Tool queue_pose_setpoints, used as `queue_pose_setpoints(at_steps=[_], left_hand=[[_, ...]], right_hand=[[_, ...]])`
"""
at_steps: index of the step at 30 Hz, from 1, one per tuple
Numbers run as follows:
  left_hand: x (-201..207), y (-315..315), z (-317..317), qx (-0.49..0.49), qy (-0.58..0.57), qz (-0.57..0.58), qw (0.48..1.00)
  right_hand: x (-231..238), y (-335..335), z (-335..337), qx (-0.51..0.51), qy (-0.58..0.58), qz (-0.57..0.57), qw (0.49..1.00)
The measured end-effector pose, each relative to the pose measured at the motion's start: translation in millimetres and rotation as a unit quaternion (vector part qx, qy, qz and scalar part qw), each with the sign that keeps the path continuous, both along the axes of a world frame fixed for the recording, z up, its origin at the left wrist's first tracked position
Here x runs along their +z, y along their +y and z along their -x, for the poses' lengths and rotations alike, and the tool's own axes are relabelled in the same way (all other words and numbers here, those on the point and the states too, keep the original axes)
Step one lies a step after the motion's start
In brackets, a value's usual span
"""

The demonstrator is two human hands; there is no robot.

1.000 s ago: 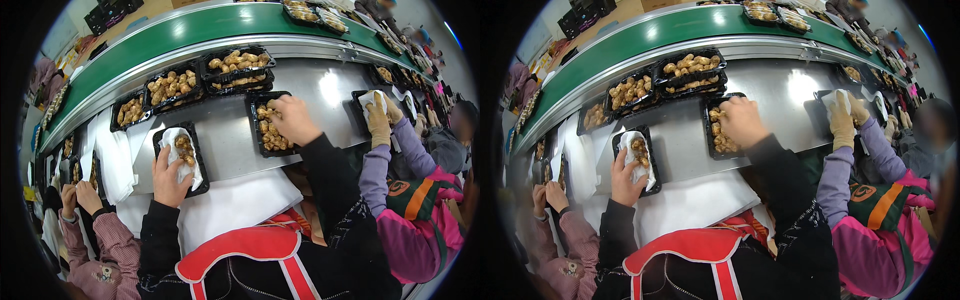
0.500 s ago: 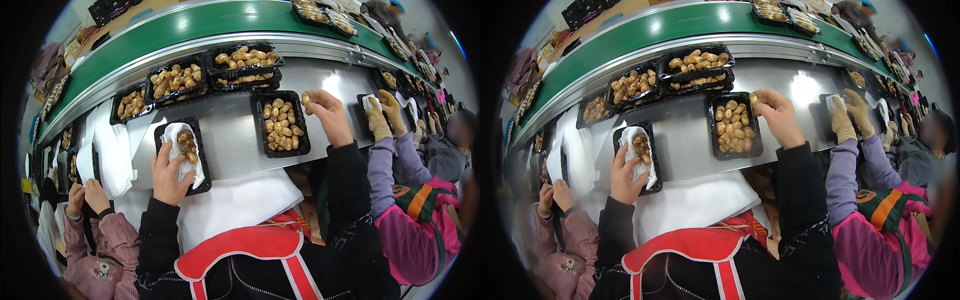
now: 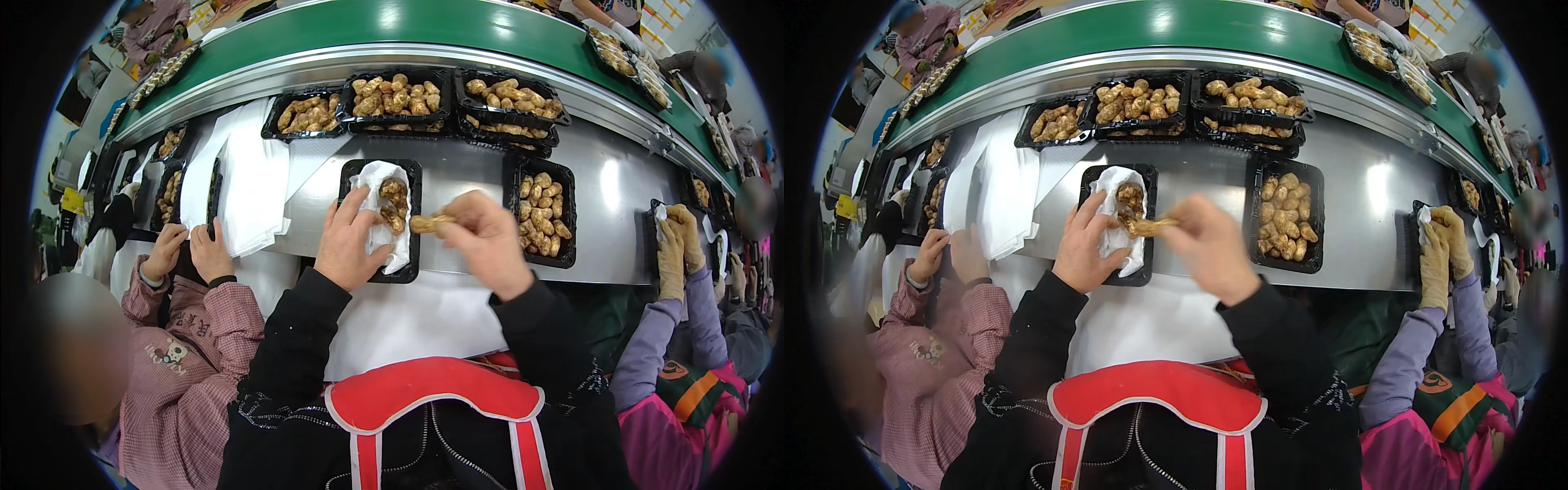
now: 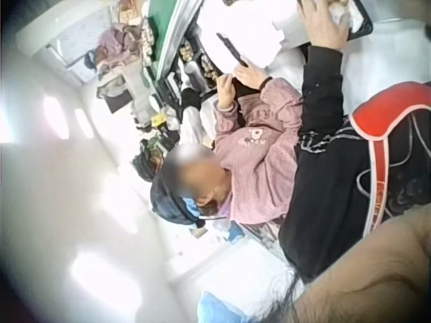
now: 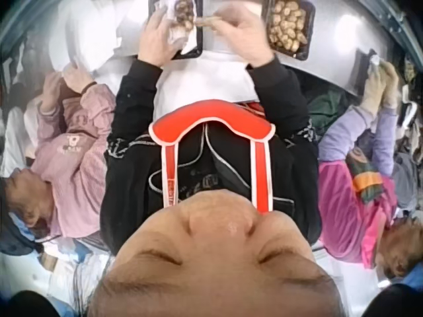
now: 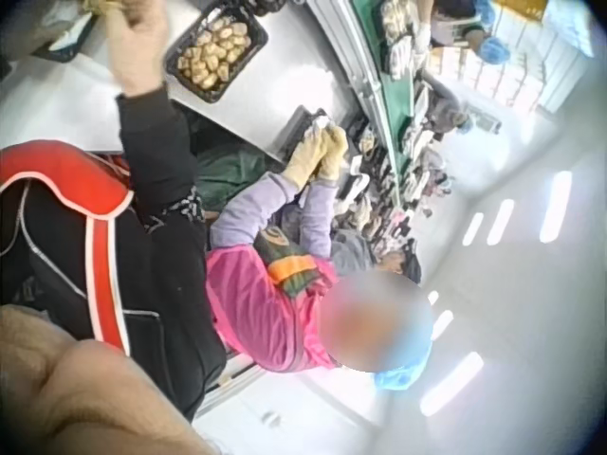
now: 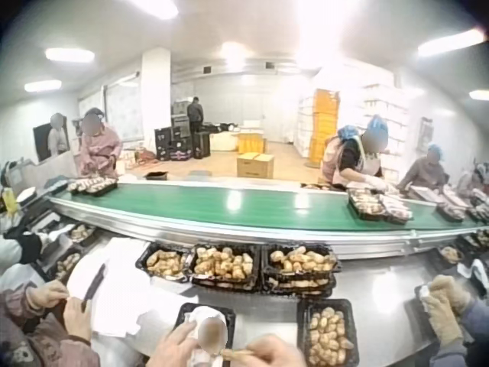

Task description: The person places ginger roots into black plastic trays on a conveyor belt, then covers them with white paper. The person repeats this process for multiple trays as they move along the belt.

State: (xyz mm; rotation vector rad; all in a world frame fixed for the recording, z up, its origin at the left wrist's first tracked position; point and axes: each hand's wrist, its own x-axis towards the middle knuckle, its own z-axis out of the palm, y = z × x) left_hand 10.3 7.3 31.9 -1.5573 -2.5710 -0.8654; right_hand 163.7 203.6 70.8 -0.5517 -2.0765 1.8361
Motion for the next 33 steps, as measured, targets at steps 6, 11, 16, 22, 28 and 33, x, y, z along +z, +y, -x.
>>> queue_pose_setpoints(at_steps=[6,11,16,22,28,33], left_hand=[[0,0,1,-0.003,-0.009,-0.035,0.999],[0,3,-1,0.004,-0.011,-0.054,0.998],[-1,1,-1,0.003,-0.006,-0.072,0.997],[2,3,-1,0.005,-0.006,-0.044,0.999],[4,4,-3,-0.006,-0.001,-0.054,0.999],[4,2,-4,0.003,-0.011,-0.068,0.998]], right_hand=[[-26,-44,32,0.020,0.130,-0.312,0.941],[-44,-46,46,0.015,0.162,-0.448,0.879],[-42,-57,46,0.032,0.108,-0.547,0.830],[-37,-56,39,0.064,0.065,-0.553,0.829],[-34,-55,39,0.089,0.030,-0.544,0.834],[-41,-54,38,0.074,0.039,-0.487,0.869]])
